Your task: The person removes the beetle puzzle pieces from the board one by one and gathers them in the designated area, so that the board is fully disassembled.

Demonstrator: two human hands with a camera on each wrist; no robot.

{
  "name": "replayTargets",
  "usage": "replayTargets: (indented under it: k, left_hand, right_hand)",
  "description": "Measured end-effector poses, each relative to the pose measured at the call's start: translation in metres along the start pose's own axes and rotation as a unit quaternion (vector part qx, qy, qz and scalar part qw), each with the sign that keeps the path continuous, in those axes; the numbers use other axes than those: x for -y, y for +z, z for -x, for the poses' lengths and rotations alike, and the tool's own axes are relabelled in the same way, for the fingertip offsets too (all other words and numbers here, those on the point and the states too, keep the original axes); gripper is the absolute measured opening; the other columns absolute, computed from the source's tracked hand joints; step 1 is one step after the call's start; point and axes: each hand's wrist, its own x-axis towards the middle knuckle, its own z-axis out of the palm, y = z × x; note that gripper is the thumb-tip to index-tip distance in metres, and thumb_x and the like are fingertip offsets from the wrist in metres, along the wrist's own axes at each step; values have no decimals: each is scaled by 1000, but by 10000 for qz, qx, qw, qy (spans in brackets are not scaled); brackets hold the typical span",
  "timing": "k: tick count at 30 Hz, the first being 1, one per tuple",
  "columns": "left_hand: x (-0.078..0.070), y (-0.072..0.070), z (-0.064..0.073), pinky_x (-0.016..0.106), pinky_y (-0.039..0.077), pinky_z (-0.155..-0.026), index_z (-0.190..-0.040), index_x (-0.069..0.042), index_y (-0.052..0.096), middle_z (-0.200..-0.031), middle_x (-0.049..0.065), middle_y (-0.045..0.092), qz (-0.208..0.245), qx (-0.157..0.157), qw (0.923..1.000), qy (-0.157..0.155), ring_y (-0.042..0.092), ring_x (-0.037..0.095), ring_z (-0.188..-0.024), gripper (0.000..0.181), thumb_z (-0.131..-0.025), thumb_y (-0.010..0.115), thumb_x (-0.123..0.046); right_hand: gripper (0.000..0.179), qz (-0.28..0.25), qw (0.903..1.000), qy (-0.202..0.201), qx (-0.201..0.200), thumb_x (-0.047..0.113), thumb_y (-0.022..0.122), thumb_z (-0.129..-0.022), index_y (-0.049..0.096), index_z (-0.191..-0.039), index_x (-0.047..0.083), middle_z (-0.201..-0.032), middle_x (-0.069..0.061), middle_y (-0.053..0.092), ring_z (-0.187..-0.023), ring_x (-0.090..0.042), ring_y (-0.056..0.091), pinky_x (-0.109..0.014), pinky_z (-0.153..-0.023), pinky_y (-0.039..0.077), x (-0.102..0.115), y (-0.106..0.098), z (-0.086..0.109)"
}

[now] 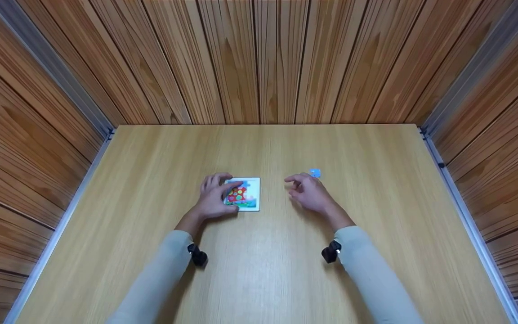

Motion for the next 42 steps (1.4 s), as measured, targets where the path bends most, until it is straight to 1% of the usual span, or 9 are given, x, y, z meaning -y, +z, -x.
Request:
replayTargets:
  k: [5,12,15,21,26,29,33,37,42]
  left_hand:
    - [0,1,-1,70,6,-141,-161,-30,63,-169,10,44,37,-70,10000,-4,28,40,-163,84,-83,82,-52]
    - [1,3,0,70,3,-142,-160,-31,64,-174,7,45,61,-116,9999,-15,27,39,-165,79,-87,83,-54]
    - [1,3,0,70,2,-143,-159,-32,65,-176,5,44,86,-102,9999,-68,26,38,-167,75,-90,83,-53]
    - [-2,2,0,70,3,-143,-157,-34,67,-179,2,43,128,-92,9998,-138,26,37,-168,68,-93,83,-52]
    - [-2,2,0,71,4,-142,-155,-34,69,-179,2,44,158,-98,9997,-159,26,38,-168,63,-95,82,-51]
    - [-3,2,0,70,5,-142,-155,-34,69,-180,2,43,155,-76,9997,-171,25,38,-169,63,-97,81,-52]
    - [-3,1,-1,69,4,-142,-155,-34,68,-180,2,43,155,-53,9998,-141,25,39,-169,63,-97,81,-53]
    - [-3,1,-1,70,3,-142,-156,-33,69,-180,4,43,193,-73,9997,-93,25,40,-169,63,-97,81,-52]
    - [-1,1,0,70,5,-142,-156,-33,68,-180,4,43,156,-81,9998,-91,27,39,-168,63,-97,81,-53]
  right_hand:
    - [38,-4,9999,-31,113,5,73,-107,72,-144,1,-118,-18,72,-101,-22,62,-20,-82,49,11,10,-9]
    - [38,-37,9995,-30,325,9,72,-108,71,-146,5,-120,-17,71,-100,-22,62,-21,-81,50,30,26,-19]
    - [39,-87,9992,-64,394,10,74,-108,71,-146,6,-121,-16,70,-101,-22,62,-21,-81,50,35,34,-23]
    - [41,-172,9989,-189,404,13,77,-106,72,-146,6,-123,-16,68,-108,-26,62,-26,-86,48,44,46,-28]
    - [41,-269,9984,-101,485,18,79,-106,72,-146,9,-125,-15,66,-113,-27,60,-28,-90,49,45,57,-30]
    - [41,-337,9980,-6,526,18,80,-105,73,-145,10,-125,-14,64,-114,-26,60,-27,-92,50,43,62,-32]
    - [41,-332,9981,69,513,17,82,-104,74,-144,10,-123,-15,63,-114,-27,58,-29,-94,48,40,68,-33]
    - [41,-319,9981,158,509,18,82,-105,74,-144,10,-122,-14,61,-112,-26,56,-30,-94,47,40,71,-33]
    - [42,-344,9974,283,559,19,81,-105,74,-146,9,-123,-12,58,-110,-24,56,-29,-92,46,40,73,-32]
